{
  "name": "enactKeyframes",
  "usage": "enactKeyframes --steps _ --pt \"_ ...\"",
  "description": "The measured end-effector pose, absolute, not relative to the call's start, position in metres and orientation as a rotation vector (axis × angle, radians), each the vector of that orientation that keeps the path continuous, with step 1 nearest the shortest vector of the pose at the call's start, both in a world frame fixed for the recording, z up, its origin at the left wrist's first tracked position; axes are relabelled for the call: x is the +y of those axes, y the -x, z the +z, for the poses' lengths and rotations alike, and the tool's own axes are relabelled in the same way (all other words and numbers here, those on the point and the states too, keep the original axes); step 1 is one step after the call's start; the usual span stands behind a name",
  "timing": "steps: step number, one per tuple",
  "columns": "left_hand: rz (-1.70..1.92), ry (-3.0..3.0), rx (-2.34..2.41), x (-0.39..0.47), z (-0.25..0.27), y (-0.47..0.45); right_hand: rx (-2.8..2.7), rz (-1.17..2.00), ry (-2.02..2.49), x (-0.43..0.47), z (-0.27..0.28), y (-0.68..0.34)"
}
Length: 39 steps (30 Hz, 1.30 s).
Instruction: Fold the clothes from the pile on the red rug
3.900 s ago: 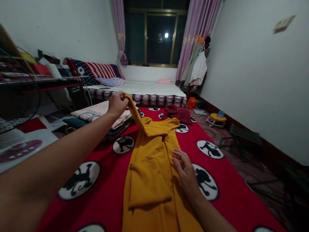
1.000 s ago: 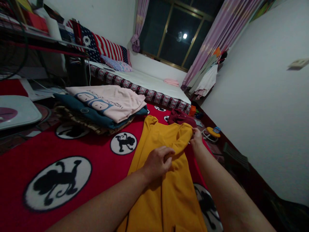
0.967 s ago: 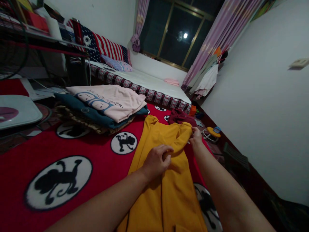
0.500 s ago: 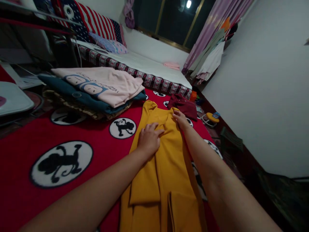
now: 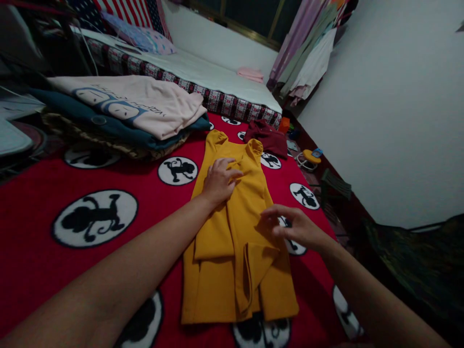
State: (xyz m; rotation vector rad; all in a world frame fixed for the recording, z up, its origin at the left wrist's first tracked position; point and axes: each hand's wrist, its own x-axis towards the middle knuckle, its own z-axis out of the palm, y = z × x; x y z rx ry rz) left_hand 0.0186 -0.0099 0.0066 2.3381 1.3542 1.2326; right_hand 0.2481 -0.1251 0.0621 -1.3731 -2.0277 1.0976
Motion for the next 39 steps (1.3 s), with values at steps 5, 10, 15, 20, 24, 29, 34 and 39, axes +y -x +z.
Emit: enactKeyframes --steps 5,10,15,20,24,29,34,39 --pt "1.204 -2.413 0.892 -0.017 0.009 -0.022 -2.495 0.865 1.226 -0.173 0.068 -0.241" --pt "0.892 -2.113 0.686 -0.029 0.014 -0.024 -2.594 0.839 1.114 -0.187 0.085 -0.237" --pt "0.323 -1.698 0.487 -0.048 0.042 -0.015 -2.251 1.090 1.162 -0.178 0.096 -0.243" --pt "0.292 -1.200 0.656 -0.068 0.056 0.002 -1.450 1.288 1.270 -0.139 0.065 -0.230" --pt "0.521 -1.038 0.790 -0.079 0.045 0.011 -1.088 1.371 1.364 -0.117 0.032 -0.219" --pt "0.704 -1.279 0.943 -0.091 0.034 0.008 -1.028 1.355 1.333 -0.123 0.025 -0.221" --pt "0.750 -1.651 1.016 -0.105 0.034 0.001 -1.238 1.289 1.405 -0.132 0.029 -0.227" --pt "0.572 -2.004 1.013 -0.123 0.043 0.012 -1.321 1.338 1.390 -0.141 0.027 -0.230"
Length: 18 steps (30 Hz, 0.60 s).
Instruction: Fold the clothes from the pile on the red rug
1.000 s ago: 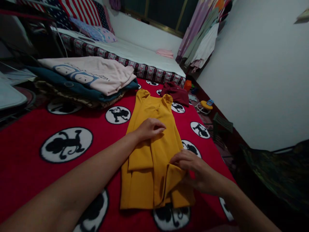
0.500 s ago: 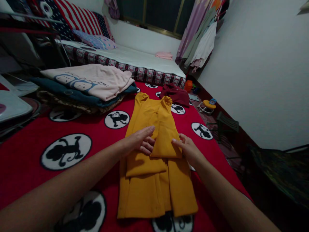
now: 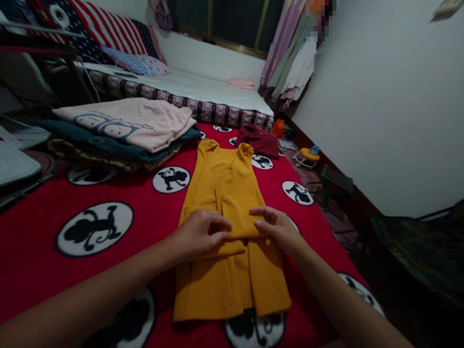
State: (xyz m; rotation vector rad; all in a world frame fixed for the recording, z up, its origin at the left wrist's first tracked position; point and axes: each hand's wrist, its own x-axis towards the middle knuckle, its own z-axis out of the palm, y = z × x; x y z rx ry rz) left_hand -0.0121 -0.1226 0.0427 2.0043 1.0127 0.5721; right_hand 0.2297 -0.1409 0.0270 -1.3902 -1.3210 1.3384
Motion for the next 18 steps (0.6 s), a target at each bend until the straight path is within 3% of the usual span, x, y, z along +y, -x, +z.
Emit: enactKeyframes --steps 5,11,18 --pt "0.337 -2.277 0.904 -0.139 0.050 0.024 -1.434 1.359 1.420 -0.149 0.030 -0.232" --pt "0.633 -2.538 0.977 -0.130 0.048 0.015 -1.500 1.162 1.470 -0.154 0.034 -0.229" --pt "0.300 -2.648 0.898 -0.125 0.054 0.011 -1.485 1.195 1.493 -0.165 0.036 -0.236"
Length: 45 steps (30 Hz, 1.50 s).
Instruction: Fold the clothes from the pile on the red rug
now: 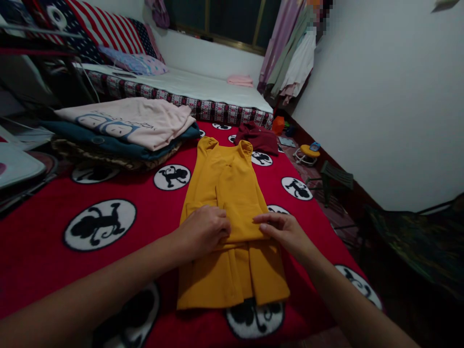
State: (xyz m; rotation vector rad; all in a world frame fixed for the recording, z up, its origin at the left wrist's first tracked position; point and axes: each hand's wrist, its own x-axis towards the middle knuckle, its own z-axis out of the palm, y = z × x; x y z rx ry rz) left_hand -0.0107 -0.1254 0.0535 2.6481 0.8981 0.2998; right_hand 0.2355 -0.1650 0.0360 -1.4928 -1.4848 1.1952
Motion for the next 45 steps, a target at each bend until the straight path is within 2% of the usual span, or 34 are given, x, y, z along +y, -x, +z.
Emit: enactKeyframes --steps 4,7,9,11,17,23,26,33,39,42,45 --pt "0.314 -2.603 0.785 -0.139 0.064 0.012 -1.604 1.159 1.501 -0.169 0.037 -0.236" --pt "0.480 -2.641 0.748 -0.137 0.058 0.016 -1.908 0.738 1.496 -0.168 0.036 -0.235" --pt "0.454 -2.695 0.677 -0.128 0.049 0.023 -2.111 0.447 1.437 -0.168 0.033 -0.239" --pt "0.376 -2.699 0.622 -0.117 0.041 0.036 -2.253 0.343 1.337 -0.168 0.028 -0.251" --pt "0.357 -2.641 0.648 -0.109 0.047 0.073 -2.233 0.483 1.283 -0.177 0.035 -0.285" --pt "0.317 -2.604 0.506 -0.137 0.058 0.055 -2.358 0.692 1.338 -0.208 0.063 -0.248" --pt "0.273 -2.713 0.577 -0.141 0.057 0.047 -2.414 0.618 1.334 -0.214 0.060 -0.228" --pt "0.431 -2.635 1.296 -0.112 0.051 0.074 -2.356 0.320 1.326 -0.191 0.048 -0.216" --pt "0.416 -2.507 0.829 -0.112 0.053 0.086 -2.547 0.242 1.458 -0.168 0.046 -0.197" --pt "0.291 -2.505 0.697 -0.118 0.061 0.083 -2.482 0.385 1.481 -0.151 0.055 -0.193" --pt "0.251 -2.484 0.668 -0.115 0.062 0.078 -2.180 0.646 1.504 -0.130 0.061 -0.194"
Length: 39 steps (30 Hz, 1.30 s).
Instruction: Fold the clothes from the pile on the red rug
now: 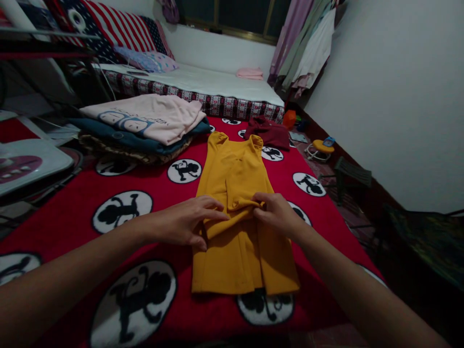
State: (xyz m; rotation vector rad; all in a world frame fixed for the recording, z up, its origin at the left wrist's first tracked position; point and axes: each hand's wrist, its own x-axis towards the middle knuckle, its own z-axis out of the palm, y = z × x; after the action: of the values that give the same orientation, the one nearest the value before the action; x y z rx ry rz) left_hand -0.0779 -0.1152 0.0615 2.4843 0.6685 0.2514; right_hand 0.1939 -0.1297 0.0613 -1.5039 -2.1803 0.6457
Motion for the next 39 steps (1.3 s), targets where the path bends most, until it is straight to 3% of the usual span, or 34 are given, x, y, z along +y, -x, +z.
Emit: enactKeyframes --steps 7,12,20,28,32,39 --pt "0.823 -2.189 1.157 -0.076 0.047 0.066 -1.142 1.137 1.344 -0.075 0.059 -0.189" --pt "1.118 -2.156 1.205 -0.070 0.050 0.065 -1.039 1.203 1.163 -0.057 0.055 -0.184" --pt "0.754 -2.515 0.922 -0.086 0.036 0.066 -1.787 0.762 1.312 -0.099 0.045 -0.187" --pt "0.430 -2.690 1.067 -0.076 0.030 0.072 -2.265 0.814 1.528 -0.159 0.053 -0.159" --pt "0.357 -2.681 1.076 -0.066 0.030 0.079 -2.324 0.717 1.548 -0.176 0.055 -0.156" --pt "0.320 -2.667 1.039 -0.051 0.033 0.087 -2.225 0.841 1.511 -0.183 0.046 -0.147"
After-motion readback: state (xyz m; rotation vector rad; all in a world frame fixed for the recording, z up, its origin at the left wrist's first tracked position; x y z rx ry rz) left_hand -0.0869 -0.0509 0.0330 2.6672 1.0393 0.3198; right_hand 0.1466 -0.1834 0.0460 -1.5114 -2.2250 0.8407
